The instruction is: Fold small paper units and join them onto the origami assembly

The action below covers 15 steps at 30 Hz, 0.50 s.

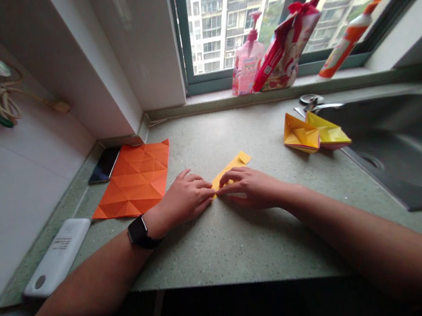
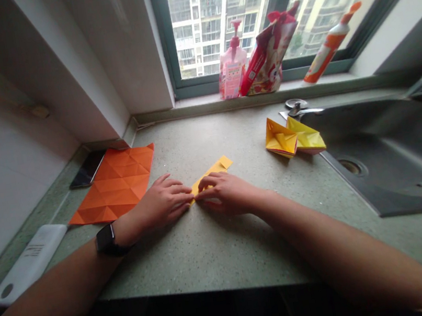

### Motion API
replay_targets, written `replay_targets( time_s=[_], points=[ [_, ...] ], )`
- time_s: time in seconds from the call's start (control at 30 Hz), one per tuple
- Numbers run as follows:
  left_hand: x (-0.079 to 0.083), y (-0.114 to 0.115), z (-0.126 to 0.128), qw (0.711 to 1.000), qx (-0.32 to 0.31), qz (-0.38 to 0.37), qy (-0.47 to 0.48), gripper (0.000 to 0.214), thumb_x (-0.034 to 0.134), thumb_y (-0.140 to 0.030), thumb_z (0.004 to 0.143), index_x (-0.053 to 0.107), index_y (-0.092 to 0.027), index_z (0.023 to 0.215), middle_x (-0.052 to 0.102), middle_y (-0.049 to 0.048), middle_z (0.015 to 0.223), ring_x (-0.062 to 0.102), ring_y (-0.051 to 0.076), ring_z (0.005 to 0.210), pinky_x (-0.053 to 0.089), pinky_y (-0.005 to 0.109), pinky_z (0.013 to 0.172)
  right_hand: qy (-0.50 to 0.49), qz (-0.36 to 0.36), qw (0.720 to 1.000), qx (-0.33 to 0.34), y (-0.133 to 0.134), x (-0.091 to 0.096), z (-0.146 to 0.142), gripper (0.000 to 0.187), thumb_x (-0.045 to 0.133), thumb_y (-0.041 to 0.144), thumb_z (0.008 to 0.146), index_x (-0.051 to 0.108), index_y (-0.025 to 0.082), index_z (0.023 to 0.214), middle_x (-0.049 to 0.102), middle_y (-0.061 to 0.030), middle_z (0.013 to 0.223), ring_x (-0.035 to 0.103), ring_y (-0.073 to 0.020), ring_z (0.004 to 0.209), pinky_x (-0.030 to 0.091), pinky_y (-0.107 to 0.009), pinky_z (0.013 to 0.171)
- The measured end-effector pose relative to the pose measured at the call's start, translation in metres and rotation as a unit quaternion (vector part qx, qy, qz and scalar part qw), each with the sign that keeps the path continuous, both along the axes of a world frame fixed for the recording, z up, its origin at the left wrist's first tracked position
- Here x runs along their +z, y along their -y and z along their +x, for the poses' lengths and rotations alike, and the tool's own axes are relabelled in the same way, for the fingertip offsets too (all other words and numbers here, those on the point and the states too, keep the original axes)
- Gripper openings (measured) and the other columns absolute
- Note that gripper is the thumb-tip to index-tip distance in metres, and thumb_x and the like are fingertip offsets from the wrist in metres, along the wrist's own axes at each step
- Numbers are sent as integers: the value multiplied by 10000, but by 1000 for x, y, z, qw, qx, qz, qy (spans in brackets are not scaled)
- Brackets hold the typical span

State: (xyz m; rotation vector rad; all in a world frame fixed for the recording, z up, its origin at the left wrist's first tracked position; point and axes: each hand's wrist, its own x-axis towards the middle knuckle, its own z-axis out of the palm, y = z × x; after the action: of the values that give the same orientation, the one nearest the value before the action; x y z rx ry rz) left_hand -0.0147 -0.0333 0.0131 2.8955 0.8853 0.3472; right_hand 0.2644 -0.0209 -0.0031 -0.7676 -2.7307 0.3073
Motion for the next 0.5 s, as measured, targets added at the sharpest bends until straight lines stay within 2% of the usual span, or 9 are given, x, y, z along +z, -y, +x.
replay_targets(
  time_s=[0.1, 0.23, 0.37, 0.5],
  points=[
    [1, -1, -6, 1000, -5, -7, -16, 240, 710, -322, 1037, 774, -352, 1266, 802, 7, 1262, 672, 303, 1276, 272, 634, 1274, 1, -4, 1000, -4, 0, 1, -1, 333, 725, 253, 998, 809, 369, 1299, 766, -72, 1210, 693, -241, 1100, 577, -434, 1005],
    [3, -1, -10, 999, -1, -23, -28, 268, 749, -368, 1017, 765, -389, 1283, 789, 0, 1311, 659, 354, 1330, 205, 732, 1282, 0, -1, 1000, 5, 0, 3, 0, 310, 706, 244, 1006, 823, 356, 1271, 773, -71, 1198, 700, -232, 1080, 581, -423, 989],
    [5, -4, -12, 999, -5, -47, -22, 269, 741, -365, 1025, 768, -426, 1285, 780, -19, 1350, 675, 328, 1313, 227, 727, 1284, 0, 4, 1000, 6, -1, 4, 0, 301, 695, 229, 1011, 830, 343, 1255, 782, -70, 1196, 709, -226, 1074, 585, -409, 989],
    [7, -9, -17, 998, -4, -65, -17, 214, 721, -306, 1026, 813, -414, 1185, 770, -28, 1384, 680, 297, 1310, 256, 692, 1285, -4, 4, 1000, 5, -1, 3, 0, 277, 701, 233, 1010, 838, 352, 1220, 787, -54, 1195, 711, -212, 1068, 583, -396, 992]
  ],
)
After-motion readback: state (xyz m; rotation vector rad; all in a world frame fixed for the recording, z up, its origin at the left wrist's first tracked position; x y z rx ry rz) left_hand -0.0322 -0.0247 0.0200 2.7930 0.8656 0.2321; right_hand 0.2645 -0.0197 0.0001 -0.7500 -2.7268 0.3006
